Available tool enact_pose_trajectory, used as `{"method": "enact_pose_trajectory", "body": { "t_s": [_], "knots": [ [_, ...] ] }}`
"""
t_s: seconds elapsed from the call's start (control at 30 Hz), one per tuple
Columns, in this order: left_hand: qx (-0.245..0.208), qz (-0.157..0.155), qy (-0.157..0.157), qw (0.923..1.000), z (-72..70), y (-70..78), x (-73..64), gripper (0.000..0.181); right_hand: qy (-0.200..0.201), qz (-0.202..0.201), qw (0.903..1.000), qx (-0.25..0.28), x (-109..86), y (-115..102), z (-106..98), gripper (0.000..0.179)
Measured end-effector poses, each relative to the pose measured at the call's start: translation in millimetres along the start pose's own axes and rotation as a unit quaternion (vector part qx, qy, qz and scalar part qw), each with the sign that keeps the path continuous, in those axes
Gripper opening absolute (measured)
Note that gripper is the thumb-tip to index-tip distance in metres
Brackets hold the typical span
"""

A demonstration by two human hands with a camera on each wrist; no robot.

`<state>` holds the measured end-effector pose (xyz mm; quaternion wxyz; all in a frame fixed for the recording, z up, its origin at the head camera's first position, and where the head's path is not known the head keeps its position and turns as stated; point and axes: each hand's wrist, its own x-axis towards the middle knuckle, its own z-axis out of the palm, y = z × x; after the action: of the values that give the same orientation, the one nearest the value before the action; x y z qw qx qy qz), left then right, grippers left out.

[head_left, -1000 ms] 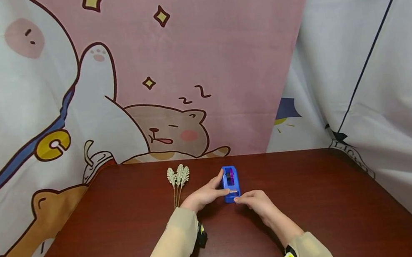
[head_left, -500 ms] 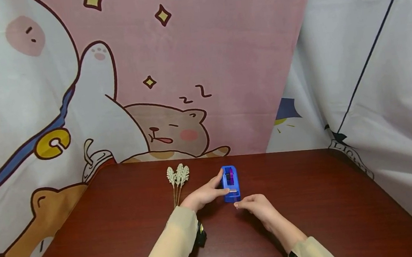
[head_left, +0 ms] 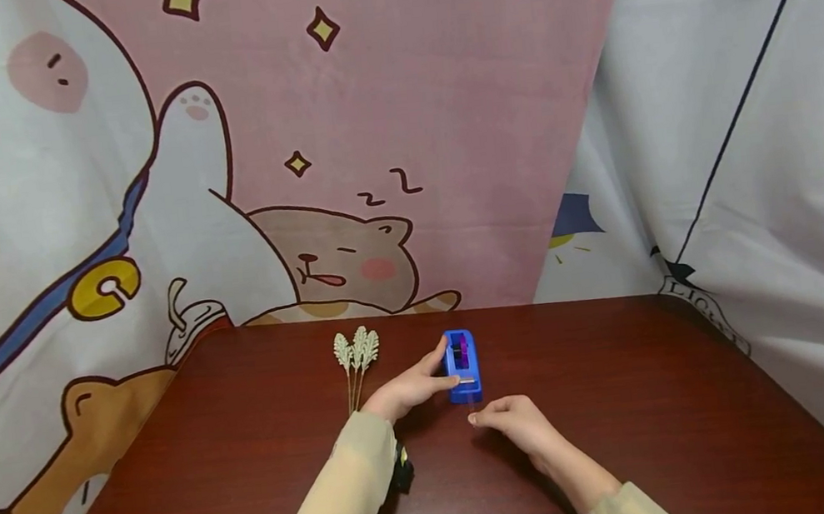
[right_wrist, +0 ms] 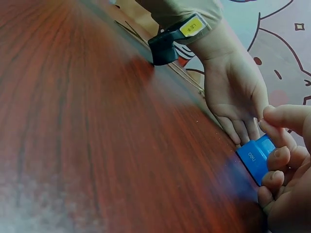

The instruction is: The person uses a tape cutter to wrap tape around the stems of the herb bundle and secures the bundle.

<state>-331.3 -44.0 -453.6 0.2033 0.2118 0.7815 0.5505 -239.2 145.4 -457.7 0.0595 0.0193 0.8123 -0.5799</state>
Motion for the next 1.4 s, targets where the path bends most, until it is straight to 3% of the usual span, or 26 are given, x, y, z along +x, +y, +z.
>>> {"method": "enact_pose_trajectory", "body": {
  "t_s": [0.43,0.9,1.4],
  "knots": [
    [-0.005,0.002,0.006,1.0000,0.8,-3.0,-1.0,0.082,-0.016,-0.015,0.9997,-0.006,-8.9,4.6,0.2,0.028],
    [-0.003,0.014,0.000,0.9999,0.8,-5.1,0.3,0.082,-0.007,-0.020,0.9997,-0.012,-16.3,8.3,1.2,0.025],
    [0.003,-0.001,-0.001,1.0000,-0.3,-1.4,0.5,0.083,-0.016,-0.040,0.9990,-0.015,-25.0,8.9,-0.2,0.024]
  ]
}}
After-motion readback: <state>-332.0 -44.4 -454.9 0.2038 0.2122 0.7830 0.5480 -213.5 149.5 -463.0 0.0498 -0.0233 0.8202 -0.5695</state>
